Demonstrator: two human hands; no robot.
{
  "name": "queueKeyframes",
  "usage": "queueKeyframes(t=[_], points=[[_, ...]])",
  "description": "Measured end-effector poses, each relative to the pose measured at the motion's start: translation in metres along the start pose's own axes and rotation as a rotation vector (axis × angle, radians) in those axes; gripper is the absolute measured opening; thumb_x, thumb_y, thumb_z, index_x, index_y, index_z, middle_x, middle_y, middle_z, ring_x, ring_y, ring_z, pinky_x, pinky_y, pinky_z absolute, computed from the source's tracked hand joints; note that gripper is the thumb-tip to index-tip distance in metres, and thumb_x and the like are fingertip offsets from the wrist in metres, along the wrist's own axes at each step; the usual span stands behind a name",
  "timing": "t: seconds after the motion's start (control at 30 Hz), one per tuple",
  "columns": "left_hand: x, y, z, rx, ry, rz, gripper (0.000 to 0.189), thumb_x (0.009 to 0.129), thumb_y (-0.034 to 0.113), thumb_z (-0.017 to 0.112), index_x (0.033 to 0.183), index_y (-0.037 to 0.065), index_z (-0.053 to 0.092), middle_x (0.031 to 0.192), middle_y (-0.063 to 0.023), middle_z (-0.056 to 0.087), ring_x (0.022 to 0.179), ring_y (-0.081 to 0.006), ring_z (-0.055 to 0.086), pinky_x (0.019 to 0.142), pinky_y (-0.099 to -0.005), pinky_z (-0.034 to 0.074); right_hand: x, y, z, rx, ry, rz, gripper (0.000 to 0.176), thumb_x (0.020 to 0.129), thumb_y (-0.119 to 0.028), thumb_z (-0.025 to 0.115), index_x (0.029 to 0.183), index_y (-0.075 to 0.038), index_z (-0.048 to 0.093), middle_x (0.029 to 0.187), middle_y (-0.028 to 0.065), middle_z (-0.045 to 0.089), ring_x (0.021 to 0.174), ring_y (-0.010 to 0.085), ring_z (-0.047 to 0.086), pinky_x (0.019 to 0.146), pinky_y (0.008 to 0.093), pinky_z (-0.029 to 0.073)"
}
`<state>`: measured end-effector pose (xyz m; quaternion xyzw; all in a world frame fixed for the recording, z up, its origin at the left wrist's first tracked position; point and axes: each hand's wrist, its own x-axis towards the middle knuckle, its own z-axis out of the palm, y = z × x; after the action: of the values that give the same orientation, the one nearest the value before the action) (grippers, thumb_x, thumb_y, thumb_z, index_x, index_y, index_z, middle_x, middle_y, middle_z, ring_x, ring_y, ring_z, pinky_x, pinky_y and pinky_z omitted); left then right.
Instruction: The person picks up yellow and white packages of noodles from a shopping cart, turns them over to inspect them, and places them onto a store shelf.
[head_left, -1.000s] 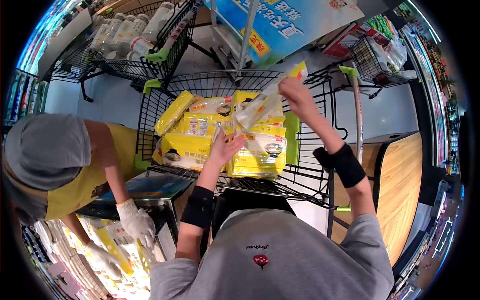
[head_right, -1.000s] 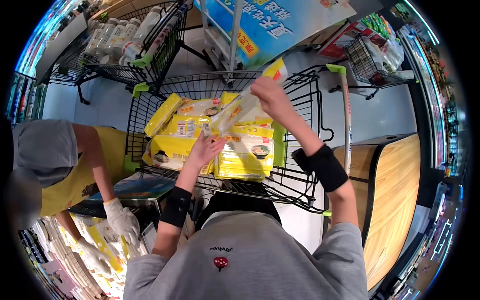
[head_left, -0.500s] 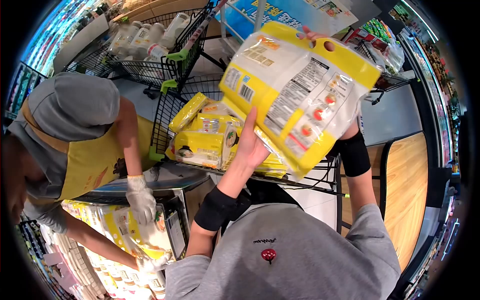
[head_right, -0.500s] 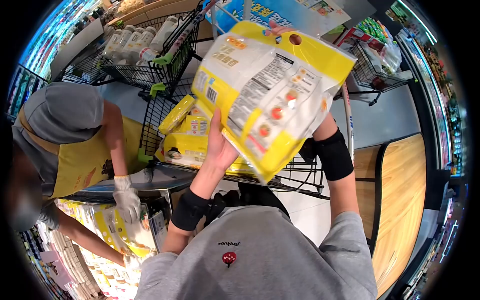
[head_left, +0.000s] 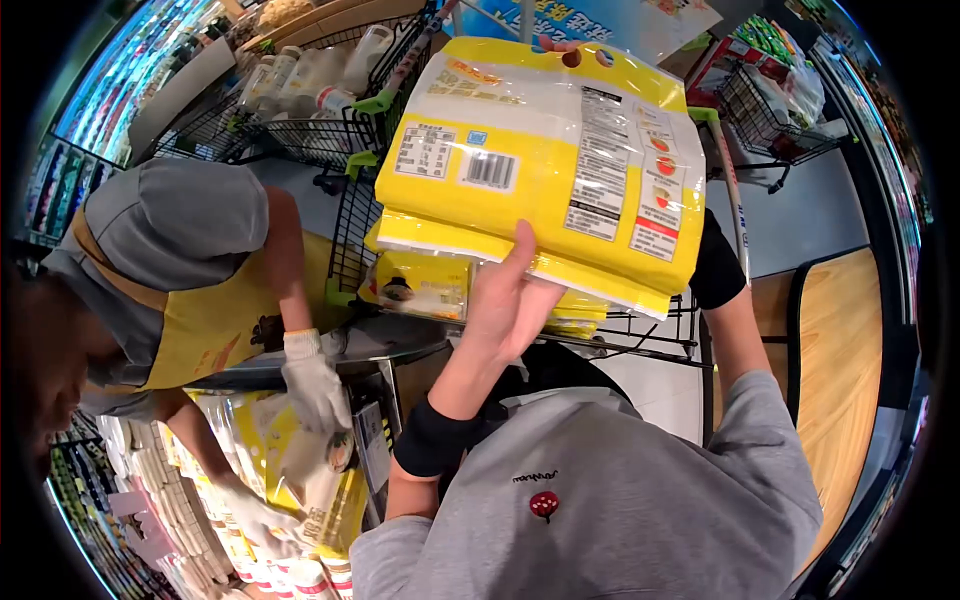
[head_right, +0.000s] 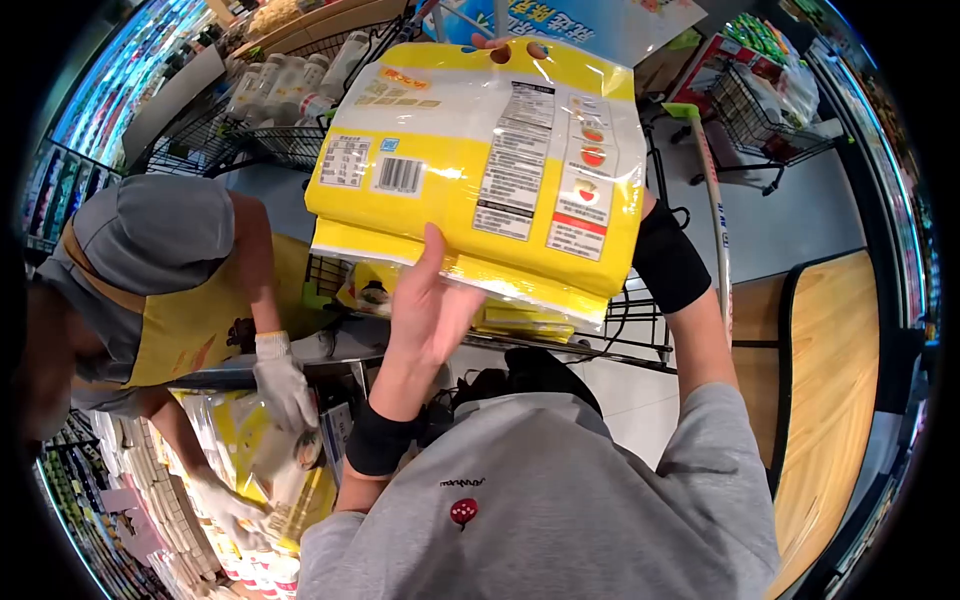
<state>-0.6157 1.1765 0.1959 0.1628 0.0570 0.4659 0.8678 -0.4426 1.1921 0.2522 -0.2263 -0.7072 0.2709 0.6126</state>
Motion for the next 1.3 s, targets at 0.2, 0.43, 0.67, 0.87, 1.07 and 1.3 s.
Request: queueKeyframes(t=[0.2, 0.43, 0.67, 0.87, 1.07, 1.3], points=[[-0.005, -0.001, 0.003, -0.026, -0.01, -0.001, 0.053, 0.089, 0.024, 0.048, 0.132, 0.003, 0.024, 0.134, -0.0109, 0.032, 0.125, -0.0245, 0.03, 0.104, -0.0431, 0.023, 0.005, 0.0, 0.006, 0.015, -0.034, -0.007, 0.01, 0.076, -0.004, 0.056, 0.083, 0.003, 0.054, 0.088, 0.0112, 0.056, 0.092, 0.0243, 0.052, 0.084, 0.0336, 0.039], [0.0, -0.002, -0.026, -0.073, 0.155, -0.003, 0.053, 0.09, 0.037, 0.043, 0.131, 0.007, 0.029, 0.132, -0.0108, 0.036, 0.122, -0.0253, 0.035, 0.102, -0.044, 0.029, 0.026, 0.021, 0.005, 0.045, -0.06, -0.029, 0.011, 0.075, -0.005, 0.056, 0.082, 0.003, 0.054, 0.087, 0.011, 0.056, 0.09, 0.0247, 0.051, 0.083, 0.0343, 0.039], [0.012, 0.001, -0.089, -0.069, 0.169, -0.114, 0.05, 0.091, 0.039, 0.039, 0.13, 0.007, 0.031, 0.122, -0.0114, 0.046, 0.109, -0.0242, 0.05, 0.088, -0.0391, 0.045, 0.029, 0.019, 0.001, -0.451, -0.231, -0.119, 0.008, 0.068, 0.003, 0.059, 0.076, 0.001, 0.056, 0.082, 0.0084, 0.057, 0.086, 0.0232, 0.054, 0.075, 0.0301, 0.042], [-0.04, 0.007, -0.105, -0.121, -0.248, -0.086, 0.054, 0.09, 0.038, 0.038, 0.133, 0.007, 0.025, 0.133, -0.016, 0.033, 0.114, -0.0341, 0.043, 0.078, -0.0464, 0.05, 0.03, 0.032, 0.028, -0.521, -0.29, -0.274, 0.012, 0.066, 0.003, 0.062, 0.075, 0.0, 0.056, 0.075, 0.0078, 0.053, 0.078, 0.0251, 0.053, 0.066, 0.0312, 0.042], [-0.052, -0.018, -0.163, 0.047, 0.16, -0.231, 0.05, 0.089, 0.025, 0.045, 0.129, 0.0, 0.031, 0.13, -0.0199, 0.036, 0.12, -0.0353, 0.036, 0.1, -0.0521, 0.03, 0.019, 0.008, 0.042, -0.532, -0.273, -0.04, 0.005, 0.071, 0.002, 0.059, 0.074, 0.005, 0.056, 0.065, 0.0087, 0.052, 0.056, 0.0198, 0.051, 0.052, 0.0256, 0.038], [-0.04, -0.016, -0.16, 0.174, 0.065, -0.056, 0.061, 0.073, 0.009, 0.067, 0.124, -0.002, 0.036, 0.125, -0.017, 0.042, 0.118, -0.0298, 0.039, 0.105, -0.0454, 0.024, 0.024, 0.038, 0.037, -0.252, -0.134, 0.321, 0.01, 0.081, -0.002, 0.056, 0.079, 0.008, 0.056, 0.071, 0.001, 0.049, 0.064, 0.0049, 0.044, 0.057, 0.0184, 0.033]])
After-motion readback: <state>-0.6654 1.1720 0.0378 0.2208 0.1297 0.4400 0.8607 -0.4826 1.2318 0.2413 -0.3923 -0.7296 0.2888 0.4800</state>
